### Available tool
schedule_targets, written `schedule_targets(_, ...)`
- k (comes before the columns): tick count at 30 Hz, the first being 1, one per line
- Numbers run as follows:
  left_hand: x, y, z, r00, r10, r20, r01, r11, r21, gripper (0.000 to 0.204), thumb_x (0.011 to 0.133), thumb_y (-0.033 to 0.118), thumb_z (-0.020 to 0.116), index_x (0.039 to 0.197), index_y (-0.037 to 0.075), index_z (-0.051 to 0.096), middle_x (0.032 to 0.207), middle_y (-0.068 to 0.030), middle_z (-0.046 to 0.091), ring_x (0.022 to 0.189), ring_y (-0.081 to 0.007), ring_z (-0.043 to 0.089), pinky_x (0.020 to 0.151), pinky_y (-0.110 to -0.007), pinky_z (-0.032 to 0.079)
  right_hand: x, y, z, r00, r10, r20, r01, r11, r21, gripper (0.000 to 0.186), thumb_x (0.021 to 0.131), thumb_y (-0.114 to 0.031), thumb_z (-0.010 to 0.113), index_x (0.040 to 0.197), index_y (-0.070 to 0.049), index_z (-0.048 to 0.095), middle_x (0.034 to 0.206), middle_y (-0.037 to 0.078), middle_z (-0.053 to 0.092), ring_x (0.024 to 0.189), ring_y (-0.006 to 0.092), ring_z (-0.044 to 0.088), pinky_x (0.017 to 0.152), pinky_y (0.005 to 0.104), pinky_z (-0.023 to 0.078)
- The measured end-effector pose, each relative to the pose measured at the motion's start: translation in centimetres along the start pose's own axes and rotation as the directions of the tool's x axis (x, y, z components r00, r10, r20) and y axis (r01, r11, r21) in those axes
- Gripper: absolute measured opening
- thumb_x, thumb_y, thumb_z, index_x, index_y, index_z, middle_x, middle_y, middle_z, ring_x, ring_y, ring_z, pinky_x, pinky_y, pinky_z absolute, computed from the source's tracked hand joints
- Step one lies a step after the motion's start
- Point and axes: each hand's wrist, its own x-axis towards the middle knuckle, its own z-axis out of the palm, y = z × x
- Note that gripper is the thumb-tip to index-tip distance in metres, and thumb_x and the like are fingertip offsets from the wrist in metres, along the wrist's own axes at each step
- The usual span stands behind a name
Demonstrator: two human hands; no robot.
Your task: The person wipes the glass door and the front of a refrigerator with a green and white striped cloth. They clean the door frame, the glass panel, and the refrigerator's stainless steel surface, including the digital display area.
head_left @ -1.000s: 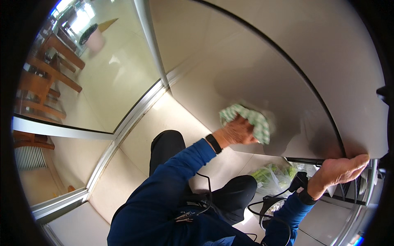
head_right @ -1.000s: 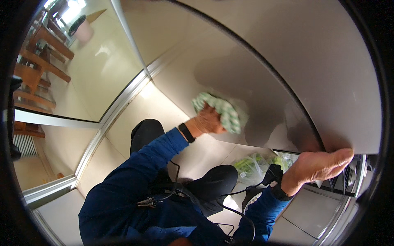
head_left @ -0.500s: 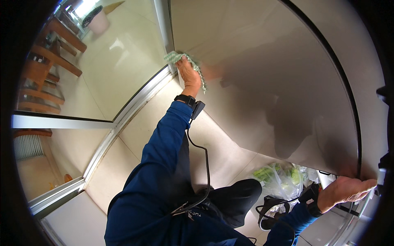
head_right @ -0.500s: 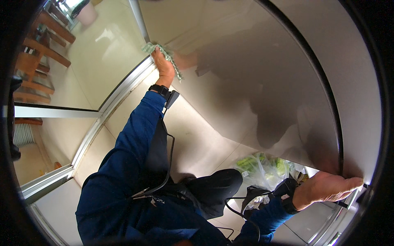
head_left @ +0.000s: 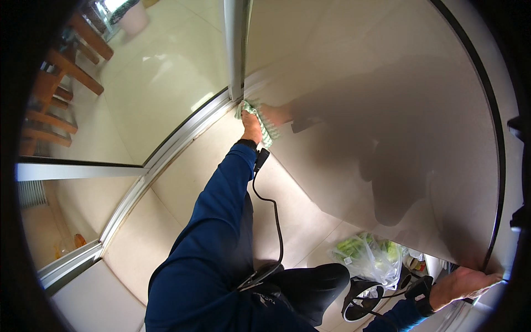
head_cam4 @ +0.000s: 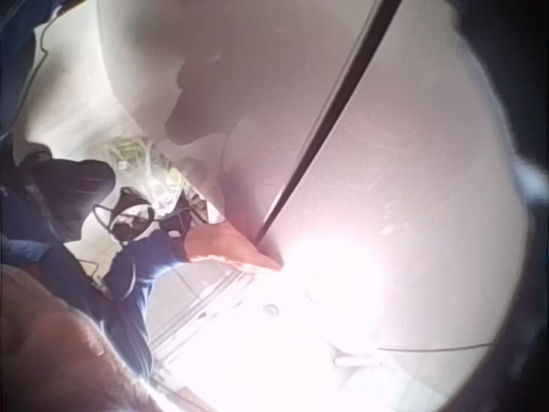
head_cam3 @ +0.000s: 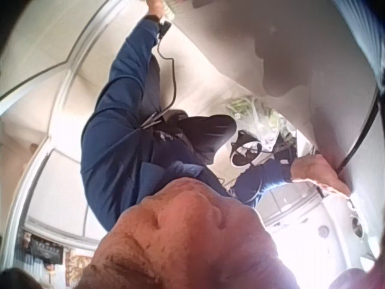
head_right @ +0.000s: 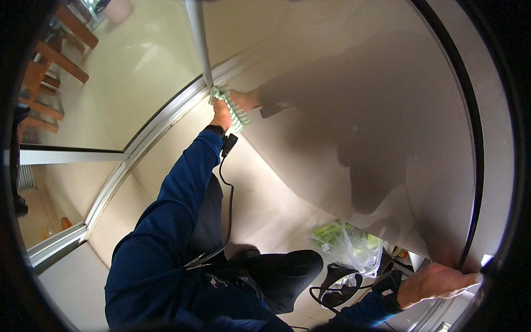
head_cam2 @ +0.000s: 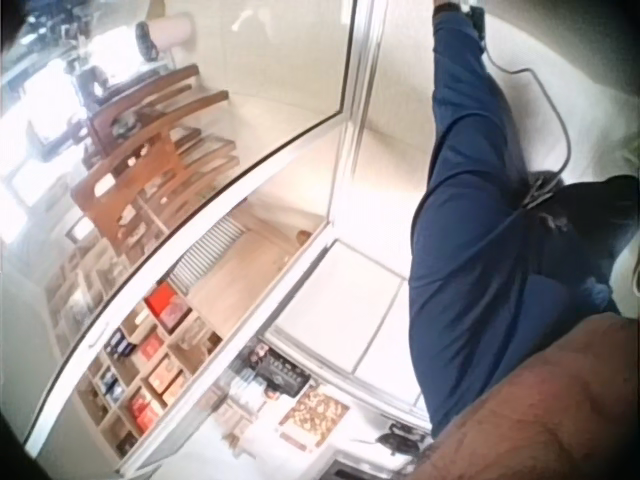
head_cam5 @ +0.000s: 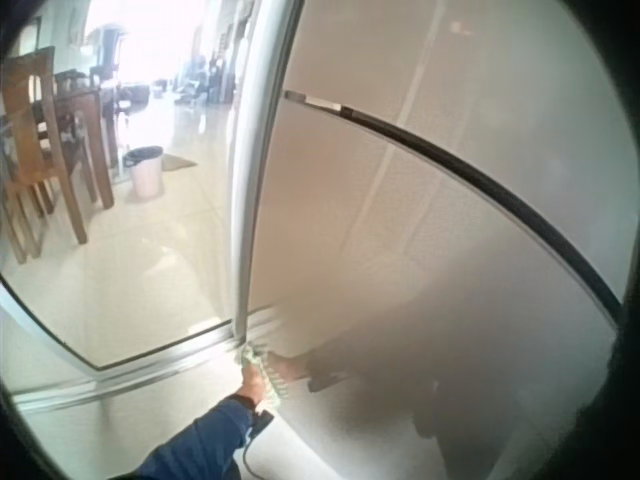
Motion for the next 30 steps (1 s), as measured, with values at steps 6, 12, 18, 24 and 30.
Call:
schedule_targets(6,0.3,-1.7,-1.5,0.985,-0.134,0.112,0.149,0.980,-0.134,0.069,0.095,0.069,0.042,0.134,0.014,0.058,0.130,-0.0085,0.063,0.115,-0.0290,0.060,0.099,-0.045,0.049,0.1,-0.3,0.1,0.998,0.062,-0.014,-0.062,0.998,0.024,0.049,0.099,-0.042,0.046,0.102,0.004,0.063,0.107,0.017,0.066,0.100,0.0305,0.066,0.089,0.0493,0.056)
schedule_targets(12,-0.7,-7.0,-2.1,0.966,-0.258,0.003,0.249,0.927,-0.280,0.061,0.095,0.068,0.040,0.118,0.015,0.060,0.120,-0.0086,0.062,0.104,-0.0278,0.059,0.090,-0.050,0.050,-0.4,-0.7,0.2,0.998,0.059,-0.004,-0.059,0.998,0.005,0.049,0.100,-0.041,0.042,0.101,0.003,0.064,0.105,0.017,0.066,0.100,0.0303,0.066,0.091,0.0495,0.055)
schedule_targets(18,-9.1,-13.6,1.4,0.950,-0.239,-0.199,0.189,0.952,-0.240,0.068,0.091,0.071,0.041,0.128,0.016,0.056,0.131,-0.0074,0.059,0.110,-0.0277,0.058,0.099,-0.048,0.046,-0.5,-0.7,0.4,0.999,0.025,0.031,-0.026,0.999,0.036,0.055,0.102,-0.045,0.041,0.114,0.005,0.062,0.116,0.020,0.064,0.106,0.0330,0.065,0.095,0.0522,0.055)
schedule_targets(24,-15.3,-14.0,4.9,0.852,-0.410,0.326,0.523,0.690,-0.500,0.071,0.094,0.067,0.038,0.128,0.009,0.059,0.139,-0.0096,0.057,0.124,-0.0267,0.053,0.109,-0.041,0.040,-0.4,-0.4,0.1,0.995,-0.011,0.094,0.013,1.000,-0.018,0.064,0.098,-0.059,0.038,0.123,-0.003,0.058,0.129,0.019,0.060,0.126,0.0400,0.058,0.107,0.0636,0.040)
schedule_targets(30,-21.9,-26.4,4.3,0.541,-0.114,0.833,0.720,-0.450,-0.529,0.073,0.096,0.068,0.035,0.137,0.011,0.052,0.145,-0.0061,0.050,0.133,-0.0220,0.042,0.114,-0.036,0.033,-0.6,-0.4,0.1,0.992,-0.022,0.127,0.018,0.999,0.033,0.067,0.100,-0.065,0.037,0.124,-0.005,0.054,0.127,0.017,0.058,0.128,0.0391,0.055,0.107,0.0617,0.041)
